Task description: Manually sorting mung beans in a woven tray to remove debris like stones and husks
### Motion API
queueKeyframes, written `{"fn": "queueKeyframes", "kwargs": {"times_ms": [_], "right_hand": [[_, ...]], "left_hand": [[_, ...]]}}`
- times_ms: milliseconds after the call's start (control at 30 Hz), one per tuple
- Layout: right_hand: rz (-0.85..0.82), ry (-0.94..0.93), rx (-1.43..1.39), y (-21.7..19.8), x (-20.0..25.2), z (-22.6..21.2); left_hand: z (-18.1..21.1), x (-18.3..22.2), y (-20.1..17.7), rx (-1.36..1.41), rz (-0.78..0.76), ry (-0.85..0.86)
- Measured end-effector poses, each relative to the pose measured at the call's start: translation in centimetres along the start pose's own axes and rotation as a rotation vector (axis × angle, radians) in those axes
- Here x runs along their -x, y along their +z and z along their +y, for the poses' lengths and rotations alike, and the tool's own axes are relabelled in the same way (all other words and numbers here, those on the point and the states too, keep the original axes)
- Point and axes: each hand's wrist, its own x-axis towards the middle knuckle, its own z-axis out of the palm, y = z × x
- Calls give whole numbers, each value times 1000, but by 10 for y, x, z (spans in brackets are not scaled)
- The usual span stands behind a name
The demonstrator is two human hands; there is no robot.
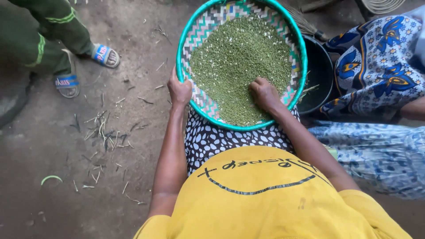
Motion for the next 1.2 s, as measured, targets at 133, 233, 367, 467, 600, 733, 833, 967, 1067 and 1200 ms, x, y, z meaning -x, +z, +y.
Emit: {"fn": "queueKeyframes", "kwargs": {"times_ms": [133,233,367,467,600,733,833,967,1067,1200], "right_hand": [[-13,101,-151,-13,3,-12],[8,177,-324,-23,2,-15],[73,115,-379,-4,5,1],[120,70,-393,-26,0,-10],[128,143,-432,-76,-4,-30],[172,107,-326,-85,5,-10],[136,99,-257,-100,13,-2],[28,137,-266,-119,26,-6],[-50,125,-306,-124,30,-12],[-199,115,-401,-155,22,-48]], "left_hand": [[-6,-3,1,-54,25,0],[-5,-3,1,-60,27,-8],[-9,-2,2,-75,39,2],[-16,-6,4,-76,37,3],[-18,-9,5,-69,44,5],[-28,-13,6,-85,25,-1],[-19,-9,3,-79,18,-12],[-9,-5,1,-50,8,-21],[-19,-10,1,-47,4,-32],[-15,-9,-1,-53,-5,-42]]}}
